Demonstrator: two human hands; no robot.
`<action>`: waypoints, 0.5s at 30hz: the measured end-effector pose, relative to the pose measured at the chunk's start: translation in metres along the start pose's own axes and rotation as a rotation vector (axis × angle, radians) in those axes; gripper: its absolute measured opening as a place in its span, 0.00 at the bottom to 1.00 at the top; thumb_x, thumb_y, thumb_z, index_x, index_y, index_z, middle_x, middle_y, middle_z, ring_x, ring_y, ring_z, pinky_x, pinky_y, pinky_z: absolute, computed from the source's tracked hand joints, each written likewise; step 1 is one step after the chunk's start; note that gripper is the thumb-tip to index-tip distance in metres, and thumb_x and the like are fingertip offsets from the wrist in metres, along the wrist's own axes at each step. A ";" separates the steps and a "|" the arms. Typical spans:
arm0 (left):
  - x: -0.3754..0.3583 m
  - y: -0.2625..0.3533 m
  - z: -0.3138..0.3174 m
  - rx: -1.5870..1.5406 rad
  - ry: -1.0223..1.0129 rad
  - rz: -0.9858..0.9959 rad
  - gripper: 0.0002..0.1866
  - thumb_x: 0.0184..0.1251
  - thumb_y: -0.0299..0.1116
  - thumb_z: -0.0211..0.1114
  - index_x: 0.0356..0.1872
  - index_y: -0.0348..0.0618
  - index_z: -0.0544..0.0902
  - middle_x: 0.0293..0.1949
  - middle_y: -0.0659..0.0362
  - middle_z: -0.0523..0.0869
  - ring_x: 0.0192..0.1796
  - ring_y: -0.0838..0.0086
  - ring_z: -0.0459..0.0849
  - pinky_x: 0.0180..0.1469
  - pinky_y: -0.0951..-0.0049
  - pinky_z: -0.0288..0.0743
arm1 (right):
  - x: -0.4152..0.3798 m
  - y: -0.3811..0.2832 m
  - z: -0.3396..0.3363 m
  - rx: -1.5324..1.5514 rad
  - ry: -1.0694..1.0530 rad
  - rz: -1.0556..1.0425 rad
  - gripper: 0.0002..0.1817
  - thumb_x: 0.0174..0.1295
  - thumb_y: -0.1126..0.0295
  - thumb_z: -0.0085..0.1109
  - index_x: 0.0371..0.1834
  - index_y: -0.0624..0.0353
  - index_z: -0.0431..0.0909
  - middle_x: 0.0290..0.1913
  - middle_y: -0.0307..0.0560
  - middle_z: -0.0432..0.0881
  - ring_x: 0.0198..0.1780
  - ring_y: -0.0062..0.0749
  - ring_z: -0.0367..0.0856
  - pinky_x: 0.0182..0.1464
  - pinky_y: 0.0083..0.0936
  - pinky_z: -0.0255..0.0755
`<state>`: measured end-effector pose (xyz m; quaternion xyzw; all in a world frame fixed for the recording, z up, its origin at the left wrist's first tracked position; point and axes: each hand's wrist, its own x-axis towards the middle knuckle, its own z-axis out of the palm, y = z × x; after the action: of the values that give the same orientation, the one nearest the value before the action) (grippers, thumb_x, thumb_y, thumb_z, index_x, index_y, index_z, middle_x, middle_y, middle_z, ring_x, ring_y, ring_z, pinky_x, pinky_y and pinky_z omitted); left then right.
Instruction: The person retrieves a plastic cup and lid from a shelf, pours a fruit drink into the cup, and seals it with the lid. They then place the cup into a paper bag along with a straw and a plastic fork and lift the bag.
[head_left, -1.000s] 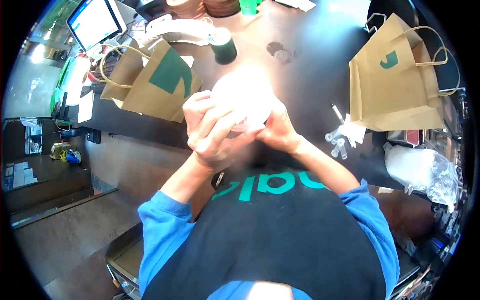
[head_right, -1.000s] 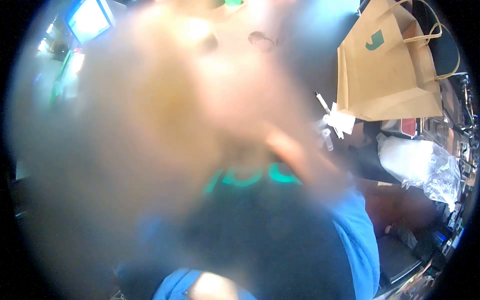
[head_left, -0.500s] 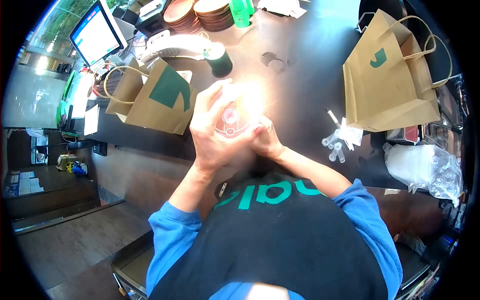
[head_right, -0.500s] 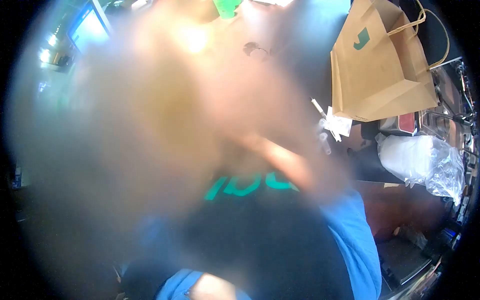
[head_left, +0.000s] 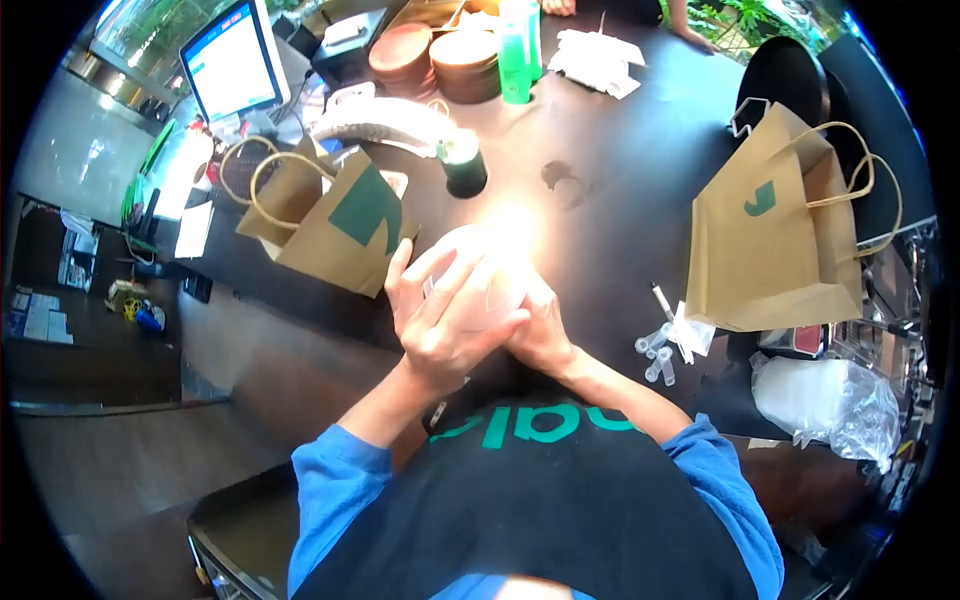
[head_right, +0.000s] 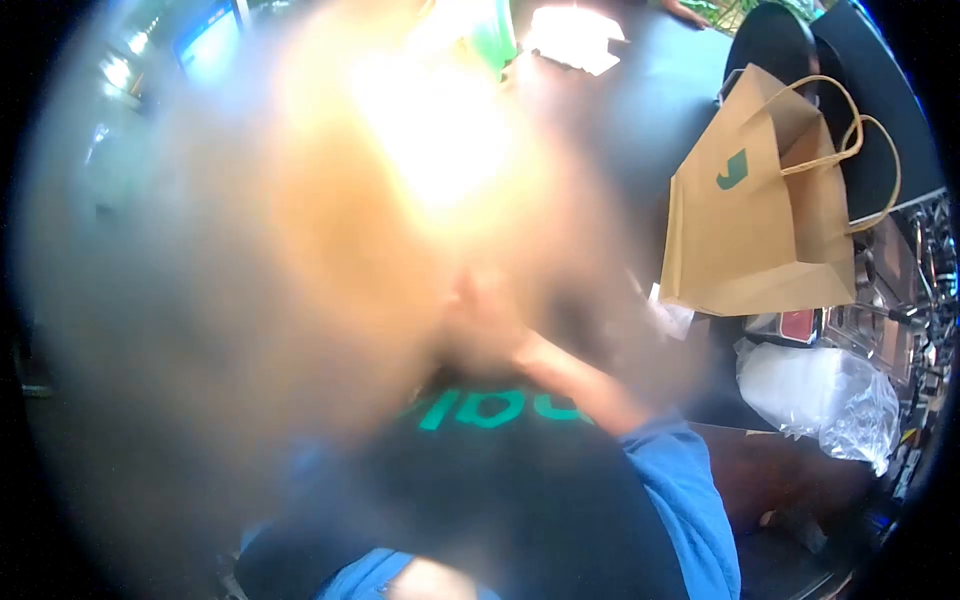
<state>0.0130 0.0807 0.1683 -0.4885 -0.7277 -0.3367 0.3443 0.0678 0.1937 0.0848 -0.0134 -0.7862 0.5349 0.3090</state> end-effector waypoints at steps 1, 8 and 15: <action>-0.001 0.010 0.006 -0.080 0.064 -0.140 0.22 0.48 0.45 0.73 0.40 0.39 0.86 0.45 0.55 0.85 0.54 0.57 0.79 0.62 0.50 0.64 | -0.003 0.000 0.000 -0.059 -0.051 -0.007 0.25 0.52 0.71 0.64 0.54 0.65 0.71 0.49 0.61 0.77 0.49 0.54 0.79 0.49 0.36 0.74; -0.007 0.003 0.011 0.033 0.160 -0.056 0.23 0.47 0.46 0.74 0.41 0.41 0.86 0.45 0.56 0.86 0.51 0.62 0.81 0.59 0.56 0.69 | -0.002 0.000 0.001 -0.035 -0.009 -0.034 0.26 0.53 0.71 0.64 0.56 0.66 0.71 0.49 0.58 0.78 0.50 0.49 0.80 0.51 0.34 0.74; 0.010 0.020 -0.053 0.070 -0.087 -0.049 0.29 0.48 0.64 0.68 0.39 0.50 0.86 0.57 0.41 0.74 0.63 0.47 0.68 0.64 0.48 0.61 | 0.007 0.015 -0.020 0.258 -0.074 0.241 0.23 0.50 0.71 0.71 0.50 0.64 0.78 0.44 0.45 0.84 0.45 0.28 0.81 0.51 0.28 0.73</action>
<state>0.0381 0.0475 0.2076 -0.4725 -0.7648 -0.2979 0.3210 0.0677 0.2191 0.0803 -0.0481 -0.7148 0.6645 0.2127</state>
